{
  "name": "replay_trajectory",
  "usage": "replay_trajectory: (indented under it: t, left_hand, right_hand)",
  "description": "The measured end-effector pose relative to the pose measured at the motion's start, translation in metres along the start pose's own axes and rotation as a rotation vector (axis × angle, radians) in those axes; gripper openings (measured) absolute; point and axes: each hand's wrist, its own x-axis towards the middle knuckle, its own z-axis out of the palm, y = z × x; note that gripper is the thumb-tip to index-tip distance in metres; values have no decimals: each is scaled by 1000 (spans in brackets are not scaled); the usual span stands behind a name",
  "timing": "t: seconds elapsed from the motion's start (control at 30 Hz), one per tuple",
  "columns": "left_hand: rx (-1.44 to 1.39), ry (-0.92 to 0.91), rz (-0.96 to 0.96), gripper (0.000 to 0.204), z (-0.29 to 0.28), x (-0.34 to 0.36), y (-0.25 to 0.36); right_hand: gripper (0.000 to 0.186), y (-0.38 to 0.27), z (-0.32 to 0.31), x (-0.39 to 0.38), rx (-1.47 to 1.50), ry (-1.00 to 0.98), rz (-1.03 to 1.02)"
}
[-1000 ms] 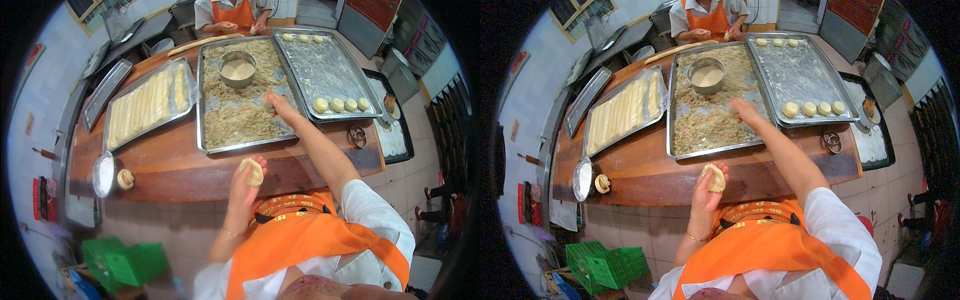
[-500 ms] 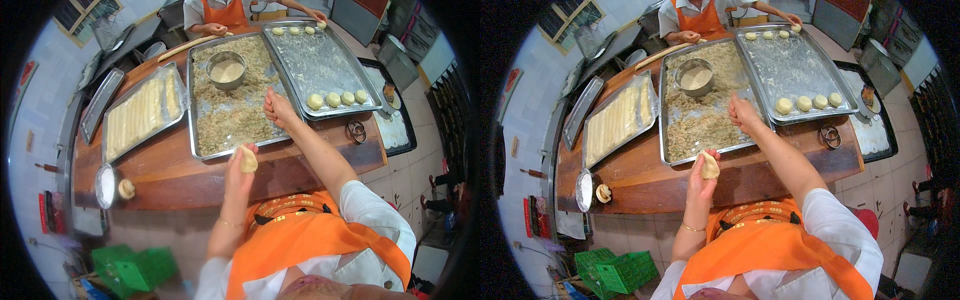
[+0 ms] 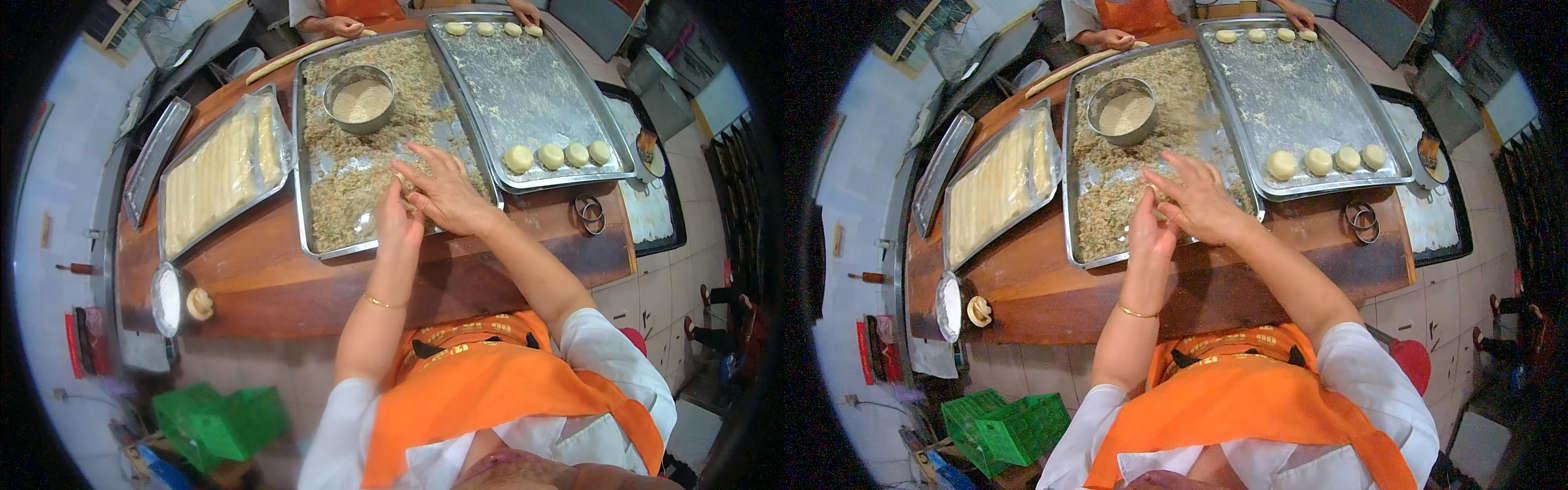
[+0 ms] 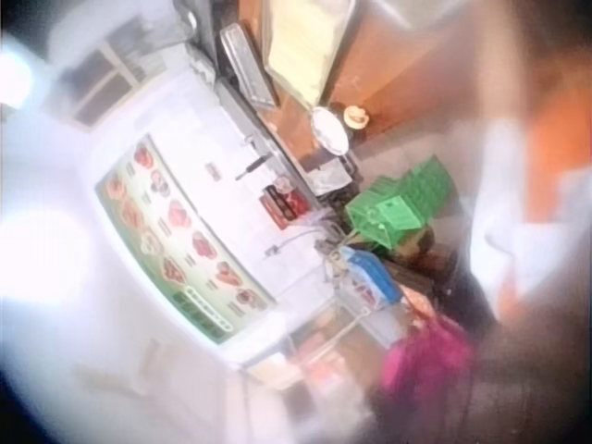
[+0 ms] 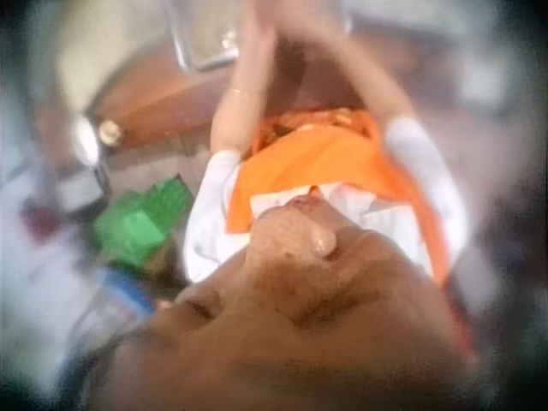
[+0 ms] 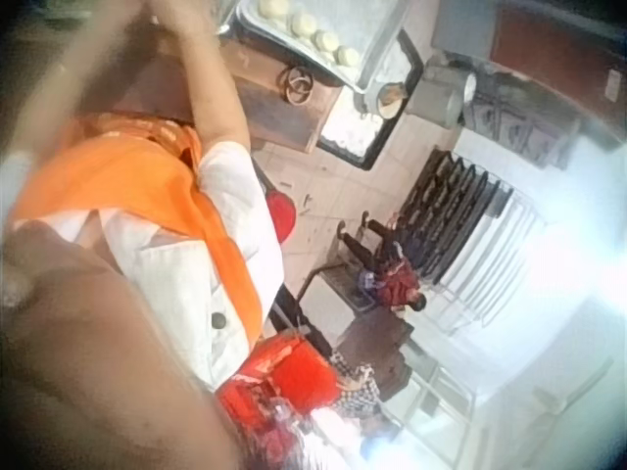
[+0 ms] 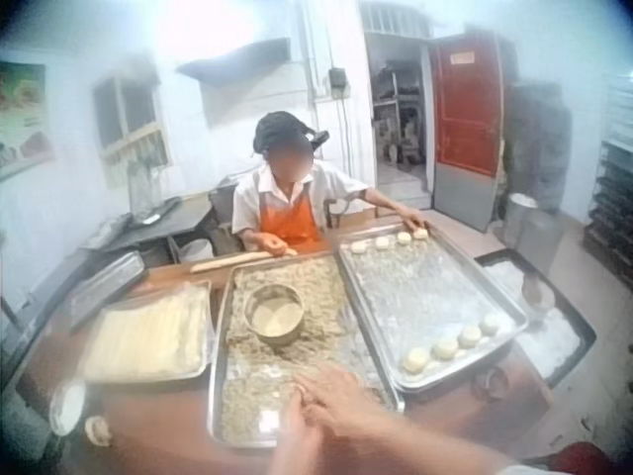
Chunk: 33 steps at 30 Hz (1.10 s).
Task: The person prepares pastries by flattening dough by hand, placing a filling inside, and rolling the dough closed. They also roll out a long strip of dough on the table.
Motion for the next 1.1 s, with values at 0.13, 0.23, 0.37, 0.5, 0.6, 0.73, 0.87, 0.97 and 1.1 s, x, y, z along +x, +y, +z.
replay_trajectory:
  t: [0.13,0.23,0.37,0.5,0.6,0.73,0.87,0.97,1.1]
  left_hand:
    - [2,-64,-23,32,8,-10,-1]
    - [166,-207,135,26,15,-17,-6]
    - [114,-198,142,29,14,-13,-9]
    - [215,-216,198,33,15,-12,-8]
    - [296,-174,234,36,13,-9,-12]
    - [334,-144,150,38,26,-17,-5]
    - [143,-355,131,53,57,-46,28]
    - [182,-277,222,53,42,-27,10]
    - [79,-171,186,46,32,-10,1]
  right_hand:
    - [42,14,-12,0,382,56,118]
    - [30,25,4,-5,387,175,113]
    - [28,20,7,-2,458,197,150]
    - [29,17,3,-3,477,184,186]
    - [30,18,10,-8,388,198,155]
    - [29,20,4,-5,357,271,66]
    - [24,8,-30,7,700,186,362]
    - [24,-5,-11,4,457,238,158]
    - [23,-12,-8,-1,380,250,108]
